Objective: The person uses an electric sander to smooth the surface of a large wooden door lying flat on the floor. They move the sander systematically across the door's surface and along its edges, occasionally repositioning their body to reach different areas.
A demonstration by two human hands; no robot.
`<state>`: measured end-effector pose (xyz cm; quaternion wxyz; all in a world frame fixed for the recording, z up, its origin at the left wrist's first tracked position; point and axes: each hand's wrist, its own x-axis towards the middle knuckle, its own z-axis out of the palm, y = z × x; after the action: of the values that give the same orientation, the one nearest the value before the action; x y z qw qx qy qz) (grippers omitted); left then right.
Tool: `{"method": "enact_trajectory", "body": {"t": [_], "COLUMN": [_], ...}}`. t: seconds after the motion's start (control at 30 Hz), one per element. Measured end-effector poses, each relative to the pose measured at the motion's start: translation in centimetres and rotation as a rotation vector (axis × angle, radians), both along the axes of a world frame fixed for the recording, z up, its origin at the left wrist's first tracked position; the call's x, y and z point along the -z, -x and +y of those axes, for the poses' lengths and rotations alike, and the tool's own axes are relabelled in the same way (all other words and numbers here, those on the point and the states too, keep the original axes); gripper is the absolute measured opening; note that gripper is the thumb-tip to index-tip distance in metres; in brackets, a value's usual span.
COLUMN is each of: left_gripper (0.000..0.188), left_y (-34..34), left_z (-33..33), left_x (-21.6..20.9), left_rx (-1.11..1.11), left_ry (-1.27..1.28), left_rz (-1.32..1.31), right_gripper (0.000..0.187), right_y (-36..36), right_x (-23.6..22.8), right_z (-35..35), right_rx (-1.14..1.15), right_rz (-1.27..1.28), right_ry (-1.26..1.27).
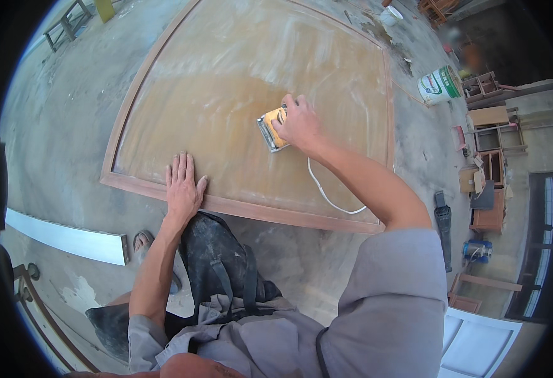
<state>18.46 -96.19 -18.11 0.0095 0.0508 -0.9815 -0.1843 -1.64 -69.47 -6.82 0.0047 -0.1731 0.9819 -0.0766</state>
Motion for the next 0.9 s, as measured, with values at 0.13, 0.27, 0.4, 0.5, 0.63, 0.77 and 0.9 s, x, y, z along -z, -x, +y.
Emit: {"method": "enact_trajectory", "body": {"t": [0.13,0.27,0.4,0.5,0.63,0.77,0.9], "left_gripper": [0.084,0.085,0.085,0.085,0.083,0.080,0.073], "left_y": [4.7,11.1,14.2,12.1,7.4,-1.8,-13.8], "left_z": [-2.4,-5.6,-10.7,-13.4,-15.8,-17.0,-17.2], "left_x": [0.6,0.9,1.5,1.2,-1.5,-5.4,-17.5], "left_rx": [0.156,0.104,0.052,0.046,0.090,0.157,0.010], "left_ry": [0.145,0.208,0.234,0.268,0.228,-0.048,-0.237], "left_rz": [0.114,0.172,0.150,0.027,-0.200,-0.515,-0.780], "right_gripper": [0.047,0.045,0.044,0.044,0.045,0.047,0.050], "right_y": [-7.3,-12.5,-13.6,-13.7,-12.5,-11.5,-10.8], "right_x": [0.4,-0.4,-1.3,-1.1,-0.5,0.0,-0.3], "right_z": [0.5,0.7,-1.1,-1.3,-1.6,-1.9,-3.6], "right_rx": [-0.149,-0.070,0.022,0.094,0.192,0.311,0.415], "right_rz": [0.000,-0.019,-0.041,-0.063,-0.033,-0.067,-0.120], "right_ry": [0.080,0.080,0.095,0.091,0.076,0.037,0.040]}}
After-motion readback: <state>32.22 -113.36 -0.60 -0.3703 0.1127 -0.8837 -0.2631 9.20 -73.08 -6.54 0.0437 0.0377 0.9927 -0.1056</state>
